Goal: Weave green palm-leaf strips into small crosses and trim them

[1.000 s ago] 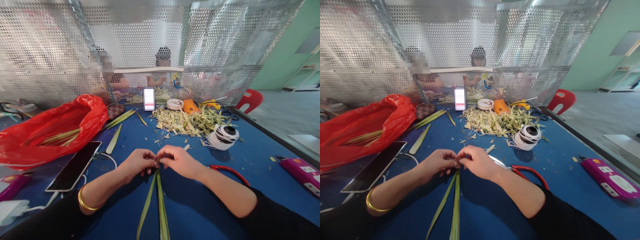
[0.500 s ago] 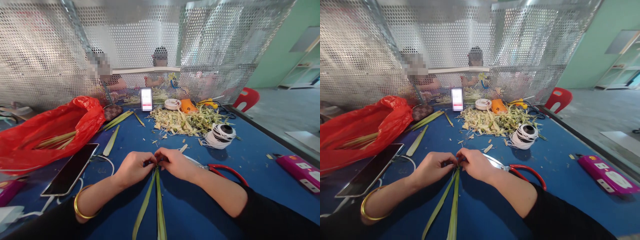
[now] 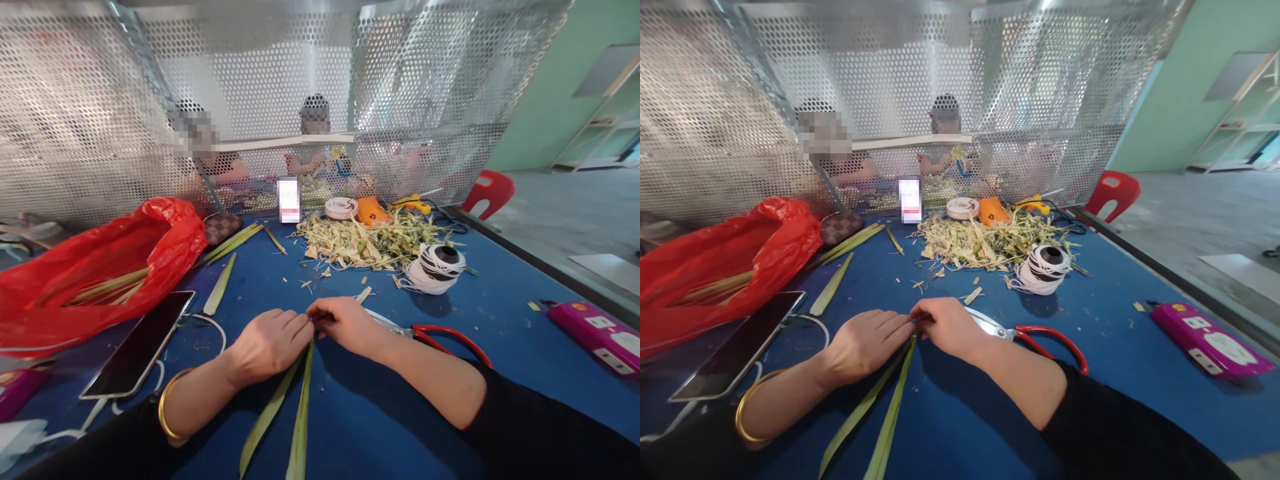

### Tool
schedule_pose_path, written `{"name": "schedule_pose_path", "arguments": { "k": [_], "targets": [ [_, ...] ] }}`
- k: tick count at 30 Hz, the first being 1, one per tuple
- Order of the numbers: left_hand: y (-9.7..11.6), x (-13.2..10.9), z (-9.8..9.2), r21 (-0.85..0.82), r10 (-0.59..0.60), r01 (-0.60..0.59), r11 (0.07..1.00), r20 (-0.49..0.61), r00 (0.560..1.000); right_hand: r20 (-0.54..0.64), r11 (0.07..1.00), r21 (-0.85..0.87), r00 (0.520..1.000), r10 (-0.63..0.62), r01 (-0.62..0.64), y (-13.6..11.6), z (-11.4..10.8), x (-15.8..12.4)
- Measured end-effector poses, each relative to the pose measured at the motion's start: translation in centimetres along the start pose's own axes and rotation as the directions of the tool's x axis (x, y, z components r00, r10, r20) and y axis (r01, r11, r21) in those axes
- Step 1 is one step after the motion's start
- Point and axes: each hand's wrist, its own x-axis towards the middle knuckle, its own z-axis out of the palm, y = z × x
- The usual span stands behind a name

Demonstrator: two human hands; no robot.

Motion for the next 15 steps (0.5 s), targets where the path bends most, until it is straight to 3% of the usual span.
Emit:
{"name": "schedule_pose_path", "arguments": {
  "k": [15],
  "targets": [
    [-0.2, -0.6, 1.3, 0.000, -0.146, 0.147, 0.989, -0.095, 0.985, -0.039, 0.985, 0.154, 0.995, 0.091, -0.084, -0.2, -0.3, 0.5]
  ]
}}
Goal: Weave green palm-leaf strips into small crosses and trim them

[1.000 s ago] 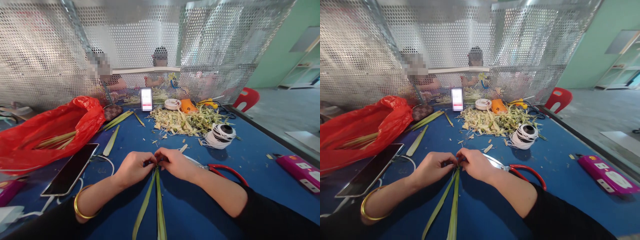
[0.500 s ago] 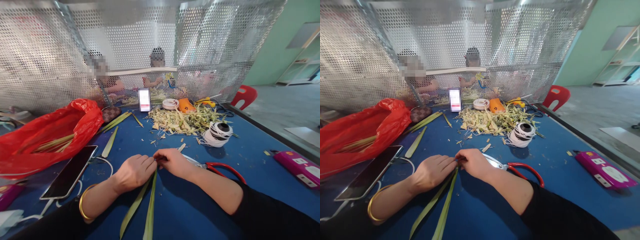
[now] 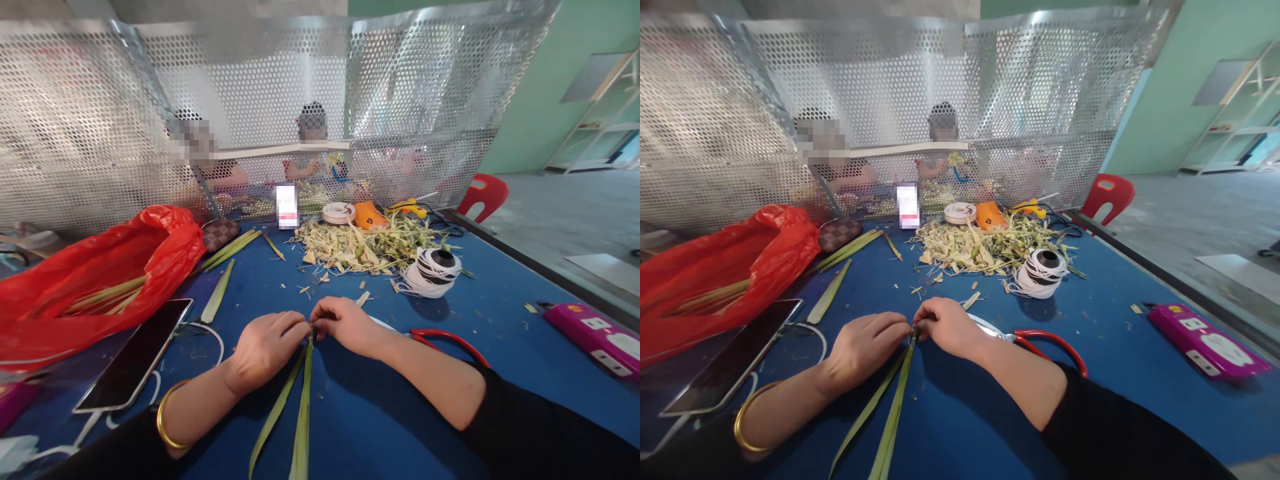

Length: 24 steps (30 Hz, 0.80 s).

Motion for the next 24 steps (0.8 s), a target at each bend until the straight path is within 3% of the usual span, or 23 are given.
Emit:
{"name": "schedule_pose_path", "arguments": {
  "k": [8, 16, 21, 24],
  "targets": [
    [0.1, 0.1, -0.1, -0.028, -0.032, 0.032, 0.999, -0.021, 0.999, -0.007, 0.999, -0.002, 0.999, -0.040, 0.040, 0.1, 0.2, -0.2],
    [0.0, 0.0, 0.2, -0.073, -0.078, 0.081, 0.994, 0.037, 0.996, -0.019, 0.999, -0.022, 0.999, -0.037, 0.037, -0.1, -0.1, -0.3],
    [0.1, 0.1, -0.1, -0.235, -0.225, 0.237, 0.943, 0.078, 0.971, -0.013, 0.990, -0.120, 0.997, -0.078, 0.075, -0.8, -0.3, -0.4],
    [0.1, 0.3, -0.5, -0.306, -0.388, 0.419, 0.855, 0.159, 0.908, -0.019, 0.927, -0.344, 0.986, -0.164, 0.148, -1.1, -0.9, -0.6]
  ]
}}
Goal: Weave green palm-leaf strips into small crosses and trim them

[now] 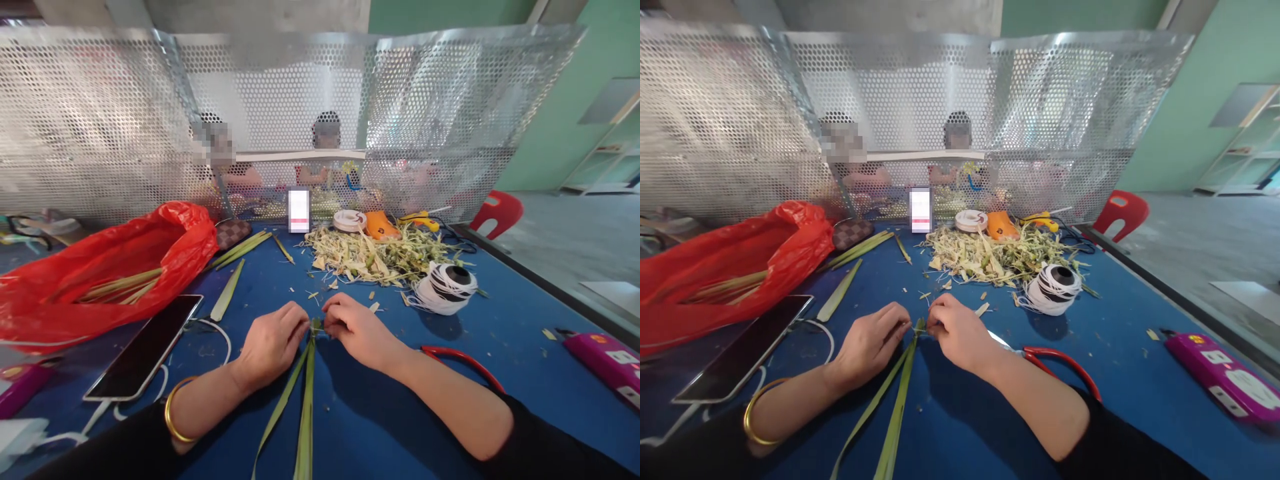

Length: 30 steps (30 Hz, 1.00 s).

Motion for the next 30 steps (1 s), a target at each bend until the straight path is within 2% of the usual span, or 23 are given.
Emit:
{"name": "schedule_pose_path", "arguments": {
  "k": [2, 4, 7, 9, 12, 14, 16, 18, 21, 24, 27, 30],
  "targets": [
    [-0.2, 0.2, -0.1, -0.020, -0.156, 0.156, 0.988, 0.000, 0.988, -0.001, 0.991, -0.128, 1.000, -0.029, 0.029, 0.0, -0.5, -0.1],
    [-0.5, 0.3, 0.0, -0.037, -0.293, 0.293, 0.955, 0.002, 0.956, 0.023, 0.982, -0.188, 1.000, -0.014, 0.018, -0.1, -0.9, -0.2],
    [-0.8, 0.5, 0.3, -0.078, -0.392, 0.392, 0.917, 0.011, 0.920, 0.069, 0.987, -0.163, 0.998, 0.005, 0.006, -0.6, -1.2, -0.3],
    [-0.7, 0.6, 0.4, -0.103, -0.407, 0.407, 0.908, 0.021, 0.913, 0.083, 0.998, -0.054, 0.996, -0.022, 0.026, -1.0, -1.2, -0.3],
    [-0.4, 0.6, 0.4, -0.131, -0.427, 0.429, 0.894, 0.049, 0.903, 0.127, 0.973, 0.228, 0.990, -0.064, 0.034, -1.2, -0.8, -0.2],
    [-0.3, 0.6, 0.5, -0.173, -0.439, 0.444, 0.879, 0.067, 0.896, 0.211, 0.915, 0.402, 0.976, -0.047, -0.043, -1.0, -0.3, -0.2],
    [-0.2, 0.6, 0.5, -0.279, -0.455, 0.460, 0.843, 0.087, 0.886, 0.272, 0.881, 0.457, 0.962, -0.011, -0.119, -0.8, 0.1, -0.2],
    [-0.1, 0.7, 0.6, -0.447, -0.480, 0.483, 0.753, 0.129, 0.867, 0.275, 0.901, 0.411, 0.961, 0.020, -0.136, -0.7, 0.3, -0.2],
    [0.0, 0.8, 0.6, -0.677, -0.500, 0.509, 0.531, 0.235, 0.834, 0.265, 0.940, 0.323, 0.964, 0.021, -0.109, -0.5, 0.3, -0.2],
    [0.3, 0.9, 0.4, -0.786, -0.459, 0.508, 0.352, 0.329, 0.826, 0.266, 0.937, 0.335, 0.964, 0.005, -0.098, -0.3, 0.2, -0.2],
    [0.4, 1.0, 0.0, -0.835, -0.382, 0.485, 0.261, 0.372, 0.846, 0.242, 0.922, 0.376, 0.970, -0.004, -0.089, 0.1, 0.3, -0.3],
    [0.4, 1.0, -0.1, -0.855, -0.366, 0.470, 0.220, 0.374, 0.852, 0.221, 0.931, 0.357, 0.975, -0.011, -0.070, 0.2, 0.4, -0.3]
  ]
}}
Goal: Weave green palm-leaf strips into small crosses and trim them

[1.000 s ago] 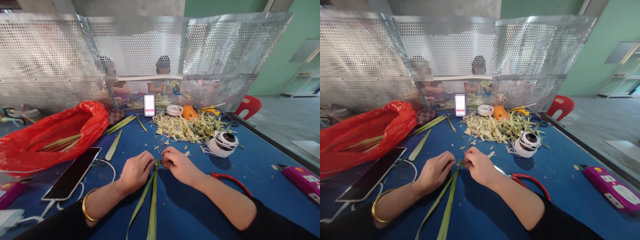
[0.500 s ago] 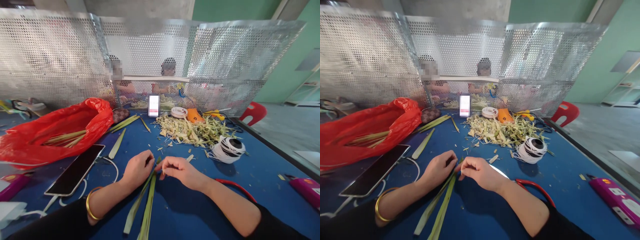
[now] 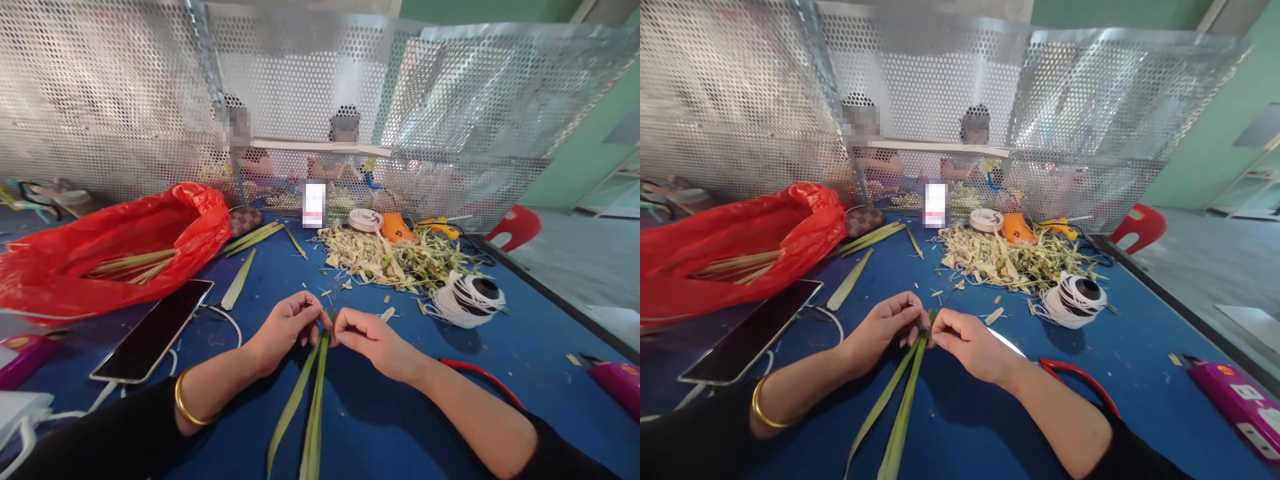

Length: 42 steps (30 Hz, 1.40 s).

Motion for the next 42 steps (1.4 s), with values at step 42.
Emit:
{"name": "schedule_pose_path", "arguments": {
  "k": [42],
  "targets": [
    [0.5, -0.4, 0.2, 0.251, -0.336, 0.287, 0.924, 0.179, 0.925, -0.182, 0.884, 0.420, 0.936, 0.303, -0.205, -1.1, 0.8, 0.7]
  ]
}}
